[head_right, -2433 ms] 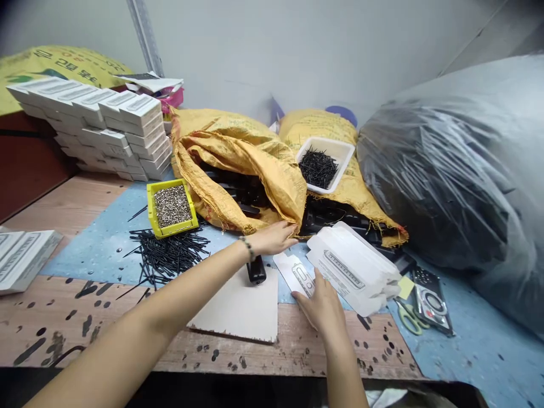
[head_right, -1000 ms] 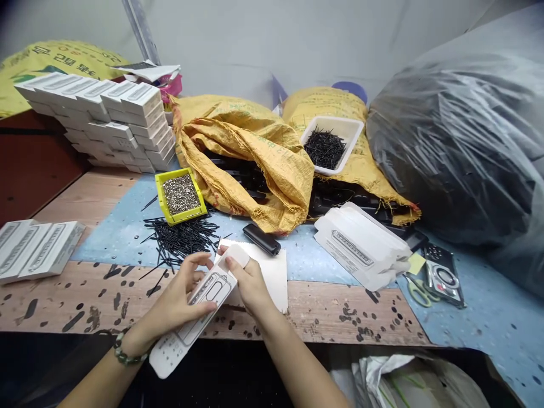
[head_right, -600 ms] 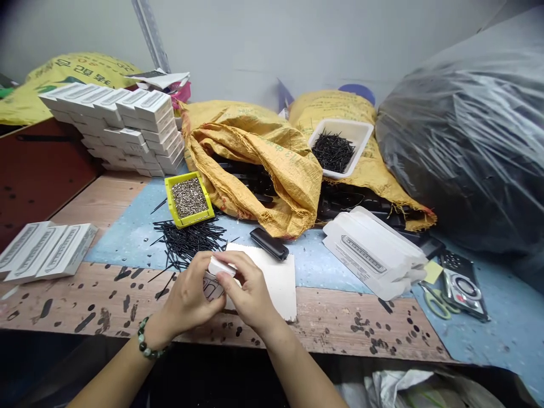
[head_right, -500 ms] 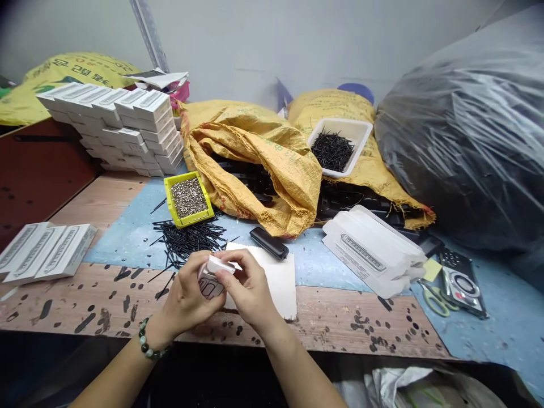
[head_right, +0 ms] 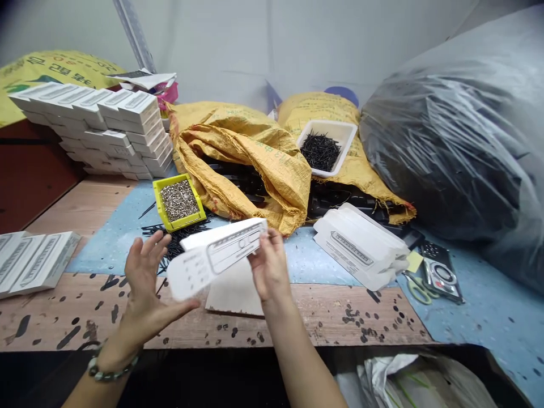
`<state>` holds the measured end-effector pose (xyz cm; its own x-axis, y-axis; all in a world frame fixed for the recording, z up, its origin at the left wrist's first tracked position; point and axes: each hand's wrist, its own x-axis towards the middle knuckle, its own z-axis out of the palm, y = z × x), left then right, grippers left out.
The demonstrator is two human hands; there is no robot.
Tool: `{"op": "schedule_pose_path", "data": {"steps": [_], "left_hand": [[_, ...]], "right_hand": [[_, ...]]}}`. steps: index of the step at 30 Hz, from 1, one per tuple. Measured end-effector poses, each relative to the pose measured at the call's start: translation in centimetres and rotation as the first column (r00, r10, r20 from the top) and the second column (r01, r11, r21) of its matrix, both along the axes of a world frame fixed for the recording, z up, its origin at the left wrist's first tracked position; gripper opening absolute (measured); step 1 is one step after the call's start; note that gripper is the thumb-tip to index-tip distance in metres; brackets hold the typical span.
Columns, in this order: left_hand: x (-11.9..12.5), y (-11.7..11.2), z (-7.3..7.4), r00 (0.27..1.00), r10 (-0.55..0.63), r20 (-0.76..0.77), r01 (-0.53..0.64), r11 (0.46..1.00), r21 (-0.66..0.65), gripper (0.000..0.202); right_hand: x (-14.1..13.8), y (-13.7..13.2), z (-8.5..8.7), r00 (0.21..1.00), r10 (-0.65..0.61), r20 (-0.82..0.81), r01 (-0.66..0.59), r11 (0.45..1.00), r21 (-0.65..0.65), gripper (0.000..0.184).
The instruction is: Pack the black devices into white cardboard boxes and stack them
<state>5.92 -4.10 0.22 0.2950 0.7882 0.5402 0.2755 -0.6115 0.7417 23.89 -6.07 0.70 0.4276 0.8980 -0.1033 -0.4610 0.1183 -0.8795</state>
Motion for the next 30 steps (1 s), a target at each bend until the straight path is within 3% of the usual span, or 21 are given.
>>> {"op": "schedule_pose_path", "data": {"steps": [2, 4, 5, 7, 8, 9, 10, 11, 14, 16, 18, 19, 21, 23, 25, 27, 30], "left_hand": [[0.0, 0.0, -0.8, 0.971, -0.057, 0.234, 0.067, 0.997, -0.036, 0.105], [-0.1, 0.1, -1.2, 0.923, -0.071, 0.379, 0.082, 0.997, -0.014, 0.076], [-0.3, 0.2, -1.3, 0.921, -0.055, 0.386, 0.066, 0.998, -0.015, 0.063], [-1.4, 0.6, -1.2, 0.963, 0.005, 0.27, 0.018, 0.996, -0.083, 0.05], [-2.1, 0.9, -1.2, 0.989, 0.041, 0.145, -0.02, 0.99, -0.142, 0.05], [-2.9, 1.2, -1.3, 0.997, 0.076, -0.015, -0.078, 0.977, -0.197, 0.052], [-3.6, 1.5, -1.4, 0.976, 0.109, -0.186, -0.151, 0.963, -0.225, 0.054], [-4.2, 1.7, -1.7, 0.93, 0.138, -0.34, -0.219, 0.952, -0.214, 0.057], [-4.7, 1.9, -2.6, 0.768, 0.2, -0.609, -0.285, 0.958, -0.044, 0.055], [-4.2, 1.7, -3.0, 0.724, 0.197, -0.661, -0.225, 0.973, 0.044, 0.051], [-3.4, 1.2, -3.0, 0.726, 0.172, -0.666, -0.153, 0.984, 0.087, 0.055], [-3.0, 1.0, -3.0, 0.735, 0.159, -0.659, -0.126, 0.987, 0.099, 0.057], [-2.5, 0.6, -2.9, 0.766, 0.155, -0.624, -0.113, 0.988, 0.107, 0.054], [-2.7, 0.5, -3.0, 0.806, 0.178, -0.564, -0.15, 0.984, 0.096, 0.045], [-3.5, 0.7, -3.2, 0.842, 0.23, -0.488, -0.236, 0.97, 0.051, 0.039], [-4.8, 1.0, -3.6, 0.847, 0.311, -0.432, -0.354, 0.935, -0.022, 0.04], [-6.6, 1.3, -3.6, 0.801, 0.419, -0.426, -0.51, 0.852, -0.121, 0.051]], "right_hand": [[-0.9, 0.5, -0.3, 0.965, 0.244, 0.092, -0.241, 0.97, -0.043, 0.014], [-1.0, 0.9, -1.0, 0.816, 0.379, 0.437, -0.375, 0.922, -0.1, 0.016], [-0.5, 1.0, -1.4, 0.697, 0.338, 0.633, -0.333, 0.934, -0.132, 0.02], [1.8, 1.2, -2.5, 0.4, 0.175, 0.9, -0.099, 0.984, -0.147, 0.031], [3.3, 1.2, -3.0, 0.28, 0.155, 0.947, -0.003, 0.987, -0.161, 0.036], [4.7, 1.1, -3.5, 0.212, 0.164, 0.963, 0.038, 0.984, -0.176, 0.037], [6.0, 0.9, -3.7, 0.194, 0.17, 0.966, 0.042, 0.982, -0.182, 0.036], [6.9, 0.6, -3.9, 0.228, 0.163, 0.96, 0.038, 0.984, -0.176, 0.033], [7.0, -0.3, -3.1, 0.505, 0.174, 0.845, -0.04, 0.983, -0.179, 0.021], [5.3, -0.5, -2.2, 0.599, 0.285, 0.749, -0.169, 0.959, -0.229, 0.022], [3.0, 0.0, -1.4, 0.59, 0.34, 0.732, -0.245, 0.939, -0.239, 0.02], [1.8, 0.3, -1.2, 0.603, 0.306, 0.737, -0.225, 0.951, -0.211, 0.025], [-0.3, 1.0, -1.1, 0.688, 0.119, 0.716, -0.082, 0.993, -0.086, 0.041], [-1.9, 1.7, -1.2, 0.724, -0.042, 0.688, -0.006, 0.998, 0.067, 0.039], [-2.8, 2.6, -1.4, 0.652, -0.004, 0.758, -0.181, 0.97, 0.161, 0.017], [-3.0, 4.2, -1.9, 0.449, 0.11, 0.887, -0.364, 0.929, 0.069, 0.021], [-3.0, 7.7, -3.4, 0.183, 0.213, 0.96, -0.308, 0.939, -0.15, 0.026]]}}
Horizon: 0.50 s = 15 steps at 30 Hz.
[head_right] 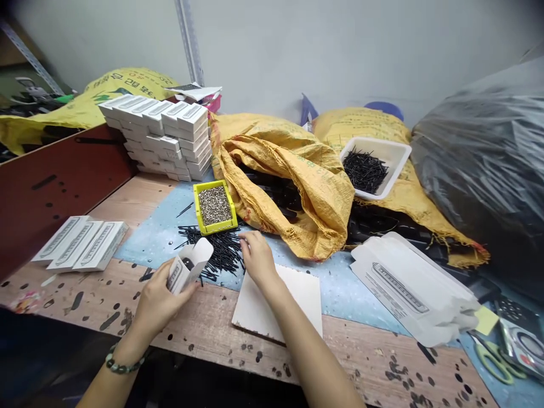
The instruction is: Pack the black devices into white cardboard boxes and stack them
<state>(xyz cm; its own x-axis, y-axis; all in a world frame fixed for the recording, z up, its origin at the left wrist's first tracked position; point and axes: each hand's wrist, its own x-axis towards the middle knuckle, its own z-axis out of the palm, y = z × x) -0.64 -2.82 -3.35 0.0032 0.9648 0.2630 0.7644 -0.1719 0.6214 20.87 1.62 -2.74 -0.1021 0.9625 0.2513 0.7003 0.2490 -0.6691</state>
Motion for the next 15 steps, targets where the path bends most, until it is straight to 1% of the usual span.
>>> {"op": "schedule_pose_path", "data": {"steps": [1, 2, 4, 6, 7, 9, 12, 14, 15], "left_hand": [[-0.4, 0.0, 0.2, 0.999, 0.034, 0.006, -0.034, 0.999, -0.03, 0.055], [-0.6, 0.1, 0.4, 0.999, 0.052, 0.012, -0.051, 0.997, -0.061, 0.058], [-0.7, 0.2, 1.1, 0.998, 0.055, 0.025, -0.051, 0.99, -0.128, 0.059], [-0.6, 0.3, 1.5, 0.998, 0.053, 0.025, -0.047, 0.984, -0.174, 0.056], [-0.4, 0.4, 1.6, 0.999, 0.046, 0.017, -0.042, 0.982, -0.186, 0.054], [-0.2, 0.7, 1.5, 1.0, 0.009, -0.014, -0.011, 0.987, -0.16, 0.052], [0.1, 1.0, 0.8, 0.992, -0.082, -0.099, 0.078, 0.996, -0.038, 0.052], [0.5, 1.2, 0.4, 0.982, -0.117, -0.147, 0.121, 0.992, 0.019, 0.052], [0.8, 1.3, 0.3, 0.979, -0.125, -0.16, 0.132, 0.991, 0.029, 0.051]], "right_hand": [[-0.1, 1.2, -0.7, 0.998, -0.01, 0.059, 0.012, 1.0, -0.026, 0.021], [-0.4, 2.2, -1.3, 0.996, 0.006, 0.093, -0.001, 0.999, -0.047, 0.017], [-1.0, 3.5, -2.3, 0.992, 0.045, 0.121, -0.037, 0.997, -0.069, 0.016], [-1.4, 4.0, -2.6, 0.99, 0.059, 0.131, -0.05, 0.996, -0.07, 0.019], [-1.4, 4.0, -2.5, 0.99, 0.061, 0.125, -0.054, 0.997, -0.061, 0.019], [-0.8, 3.7, -1.6, 0.995, 0.049, 0.087, -0.047, 0.999, -0.027, 0.016], [0.7, 2.9, 0.4, 1.0, 0.003, 0.004, -0.004, 0.999, 0.036, 0.018], [1.6, 2.3, 1.9, 0.995, -0.009, -0.1, 0.016, 0.997, 0.074, 0.021], [1.8, 2.0, 2.5, 0.984, -0.014, -0.178, 0.03, 0.996, 0.085, 0.02]]}}
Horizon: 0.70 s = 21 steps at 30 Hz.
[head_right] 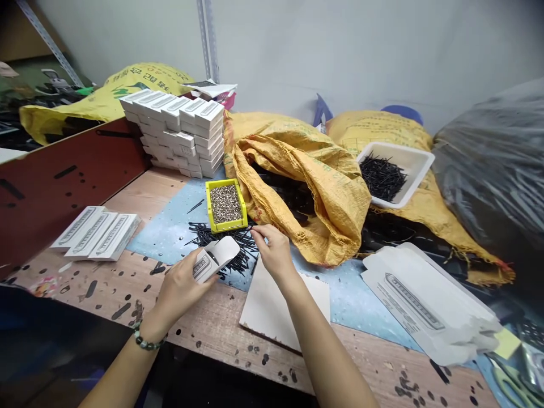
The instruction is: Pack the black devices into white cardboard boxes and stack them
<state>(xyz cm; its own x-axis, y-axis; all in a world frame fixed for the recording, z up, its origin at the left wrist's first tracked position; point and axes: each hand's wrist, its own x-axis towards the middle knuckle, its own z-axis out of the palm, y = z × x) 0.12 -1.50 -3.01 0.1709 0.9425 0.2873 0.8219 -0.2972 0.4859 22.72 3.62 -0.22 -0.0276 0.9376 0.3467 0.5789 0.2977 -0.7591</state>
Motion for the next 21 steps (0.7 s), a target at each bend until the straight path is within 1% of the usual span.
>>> {"op": "schedule_pose_path", "data": {"steps": [2, 3, 5, 6, 7, 8, 10, 12, 13, 14, 15, 17, 18, 19, 20, 21], "left_hand": [[0.5, 0.1, 0.1, 1.0, -0.011, -0.005, 0.011, 1.0, -0.006, 0.05], [0.8, 0.2, 0.2, 1.0, -0.018, 0.003, 0.018, 1.0, -0.021, 0.05], [1.3, 0.2, 0.6, 0.997, -0.062, 0.048, 0.065, 0.996, -0.056, 0.05], [1.6, 0.2, 0.7, 0.991, -0.101, 0.085, 0.106, 0.992, -0.068, 0.052], [1.8, 0.2, 0.9, 0.981, -0.145, 0.128, 0.155, 0.985, -0.071, 0.054], [2.0, 0.1, 1.0, 0.966, -0.193, 0.17, 0.207, 0.976, -0.068, 0.056], [2.1, 0.0, 1.1, 0.933, -0.275, 0.232, 0.295, 0.954, -0.056, 0.06], [2.1, -0.3, 1.2, 0.909, -0.318, 0.269, 0.345, 0.937, -0.057, 0.062], [2.0, -0.4, 1.3, 0.902, -0.321, 0.289, 0.353, 0.933, -0.064, 0.066], [1.9, -0.6, 1.3, 0.896, -0.316, 0.312, 0.354, 0.932, -0.073, 0.071], [1.9, -0.8, 1.4, 0.887, -0.31, 0.341, 0.354, 0.932, -0.074, 0.078], [2.2, -1.2, 1.6, 0.854, -0.334, 0.399, 0.379, 0.925, -0.038, 0.088], [2.5, -1.3, 1.7, 0.832, -0.362, 0.42, 0.396, 0.918, 0.008, 0.089], [2.9, -1.4, 1.8, 0.811, -0.392, 0.434, 0.406, 0.911, 0.063, 0.086], [3.2, -1.4, 1.9, 0.794, -0.415, 0.445, 0.41, 0.905, 0.113, 0.081], [3.5, -1.4, 1.9, 0.785, -0.425, 0.452, 0.403, 0.903, 0.149, 0.075]], "right_hand": [[0.1, -0.6, 1.1, 0.975, -0.016, -0.221, 0.014, 1.0, -0.013, 0.018], [0.0, -0.9, 1.5, 0.94, -0.025, -0.341, 0.012, 0.999, -0.038, 0.017], [-0.7, -1.5, 2.0, 0.858, -0.012, -0.513, -0.046, 0.994, -0.101, 0.017], [-1.2, -1.8, 2.2, 0.838, 0.022, -0.545, -0.101, 0.988, -0.115, 0.017], [-1.6, -2.1, 2.3, 0.845, 0.068, -0.53, -0.152, 0.981, -0.117, 0.016], [-2.1, -2.5, 2.4, 0.873, 0.111, -0.475, -0.183, 0.977, -0.109, 0.015], [-2.5, -3.1, 2.5, 0.941, 0.171, -0.293, -0.201, 0.977, -0.075, 0.015], [-2.3, -3.5, 2.6, 0.968, 0.204, -0.143, -0.212, 0.977, -0.039, 0.015], [-2.0, -3.7, 2.6, 0.967, 0.221, -0.129, -0.227, 0.973, -0.032, 0.016], [-1.7, -3.8, 2.6, 0.959, 0.232, -0.165, -0.239, 0.97, -0.029, 0.02], [-1.4, -3.9, 2.6, 0.942, 0.23, -0.244, -0.245, 0.969, -0.036, 0.027], [-1.2, -4.1, 2.4, 0.865, 0.182, -0.468, -0.259, 0.96, -0.105, 0.044], [-1.5, -4.2, 2.2, 0.811, 0.142, -0.567, -0.276, 0.948, -0.158, 0.05], [-1.9, -4.4, 2.0, 0.769, 0.095, -0.633, -0.288, 0.934, -0.209, 0.051], [-2.5, -4.7, 1.8, 0.751, 0.05, -0.658, -0.279, 0.928, -0.248, 0.049], [-3.1, -5.1, 1.7, 0.763, 0.024, -0.646, -0.248, 0.934, -0.258, 0.045]]}}
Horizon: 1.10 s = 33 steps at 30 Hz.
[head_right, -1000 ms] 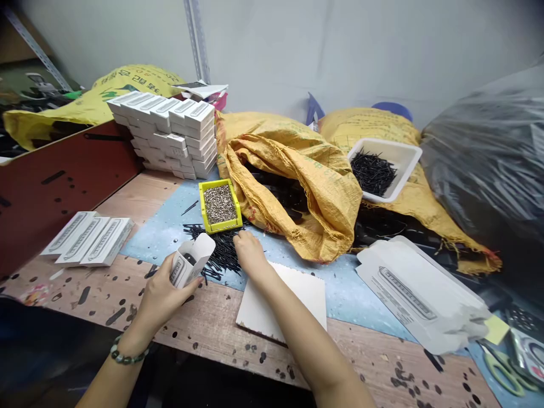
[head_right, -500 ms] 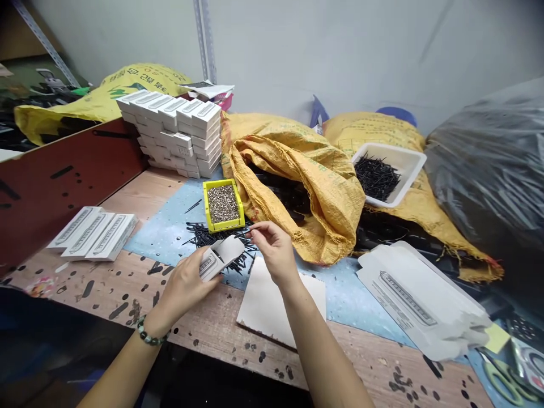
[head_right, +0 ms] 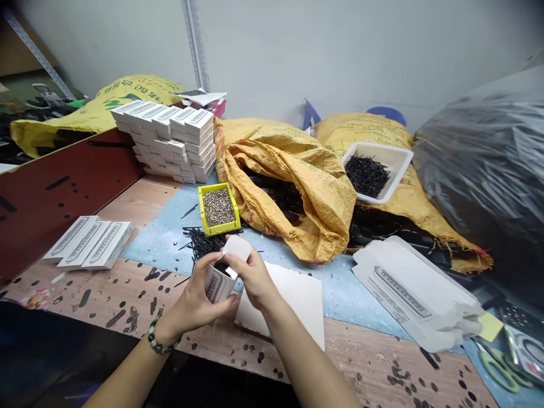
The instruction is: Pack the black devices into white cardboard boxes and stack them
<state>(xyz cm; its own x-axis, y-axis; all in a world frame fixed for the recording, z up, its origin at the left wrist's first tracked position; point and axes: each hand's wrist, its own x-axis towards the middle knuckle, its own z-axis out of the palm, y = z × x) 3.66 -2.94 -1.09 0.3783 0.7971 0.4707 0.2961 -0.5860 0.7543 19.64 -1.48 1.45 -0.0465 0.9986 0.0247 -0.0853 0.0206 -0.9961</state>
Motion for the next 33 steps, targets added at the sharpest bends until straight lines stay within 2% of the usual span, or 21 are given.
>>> {"op": "schedule_pose_path", "data": {"steps": [2, 4, 6, 9, 12, 14, 18, 20, 22, 24, 27, 28, 29, 30, 31, 32, 33], "left_hand": [[0.4, 0.1, 0.0, 0.999, 0.031, 0.024, -0.031, 0.999, 0.017, 0.067], [0.4, 0.4, 0.0, 0.998, 0.062, -0.002, -0.062, 0.998, 0.033, 0.064], [0.1, 0.5, -0.2, 0.993, 0.097, -0.063, -0.091, 0.992, 0.092, 0.063], [-0.2, 0.7, -0.5, 0.982, 0.13, -0.134, -0.096, 0.967, 0.235, 0.06], [-0.3, 0.9, -0.9, 0.987, 0.124, -0.097, -0.083, 0.932, 0.353, 0.072], [-0.3, 1.2, -1.0, 0.991, 0.11, -0.07, -0.075, 0.92, 0.385, 0.082], [-0.5, 1.6, -0.9, 0.993, 0.1, -0.064, -0.066, 0.914, 0.401, 0.085], [-0.7, 1.6, -0.8, 0.991, 0.116, -0.072, -0.08, 0.919, 0.387, 0.081], [-1.0, 1.5, -0.8, 0.988, 0.139, -0.069, -0.11, 0.941, 0.32, 0.072], [-1.7, 1.5, -0.7, 0.981, 0.17, -0.089, -0.149, 0.967, 0.207, 0.062], [-4.4, 2.2, -0.7, 0.926, 0.276, -0.257, -0.28, 0.96, 0.021, 0.051], [-5.9, 2.7, -0.8, 0.88, 0.324, -0.347, -0.358, 0.933, -0.037, 0.05], [-7.7, 3.3, -1.0, 0.816, 0.373, -0.442, -0.455, 0.886, -0.091, 0.052], [-9.5, 4.0, -1.2, 0.739, 0.41, -0.535, -0.551, 0.824, -0.131, 0.056], [-11.3, 4.7, -1.4, 0.651, 0.433, -0.623, -0.635, 0.76, -0.135, 0.06], [-12.8, 5.3, -1.6, 0.564, 0.444, -0.697, -0.693, 0.713, -0.106, 0.064], [-14.0, 5.9, -1.7, 0.495, 0.447, -0.745, -0.722, 0.689, -0.066, 0.068]], "right_hand": [[-1.0, -0.9, -0.1, 0.991, -0.063, 0.121, 0.048, 0.992, 0.119, 0.039], [-1.5, -1.8, 0.0, 0.967, -0.054, 0.249, -0.018, 0.96, 0.278, 0.038], [-1.5, -2.5, 0.0, 0.953, -0.007, 0.302, -0.1, 0.935, 0.34, 0.036], [-1.3, -2.8, 0.1, 0.972, -0.013, 0.233, -0.053, 0.96, 0.276, 0.027], [-1.4, -2.5, 0.4, 0.995, -0.01, 0.102, -0.009, 0.983, 0.183, 0.014], [-1.4, -2.1, 0.8, 0.999, 0.006, 0.039, -0.012, 0.989, 0.15, 0.006], [-1.9, -1.6, 0.8, 0.999, -0.044, -0.006, 0.045, 0.99, 0.132, 0.004], [-2.6, -1.7, 0.3, 0.996, -0.082, 0.028, 0.076, 0.981, 0.176, 0.007], [-3.4, -2.0, -0.4, 0.992, -0.07, 0.1, 0.041, 0.963, 0.267, 0.015], [-3.9, -2.0, -1.0, 0.977, -0.003, 0.211, -0.068, 0.942, 0.33, 0.026], [-2.9, -0.2, -1.4, 0.901, 0.163, 0.402, -0.294, 0.911, 0.288, 0.036], [-1.8, 1.1, -1.4, 0.873, 0.173, 0.455, -0.319, 0.909, 0.267, 0.037], [-0.2, 2.6, -1.3, 0.85, 0.131, 0.51, -0.295, 0.921, 0.254, 0.037], [1.8, 4.4, -1.2, 0.821, 0.038, 0.57, -0.218, 0.943, 0.251, 0.038], [3.9, 6.2, -1.1, 0.766, -0.109, 0.634, -0.078, 0.962, 0.26, 0.039], [6.2, 8.0, -1.1, 0.621, -0.256, 0.741, 0.079, 0.961, 0.266, 0.042], [8.3, 9.6, -1.3, 0.428, -0.287, 0.857, 0.155, 0.958, 0.243, 0.045]]}}
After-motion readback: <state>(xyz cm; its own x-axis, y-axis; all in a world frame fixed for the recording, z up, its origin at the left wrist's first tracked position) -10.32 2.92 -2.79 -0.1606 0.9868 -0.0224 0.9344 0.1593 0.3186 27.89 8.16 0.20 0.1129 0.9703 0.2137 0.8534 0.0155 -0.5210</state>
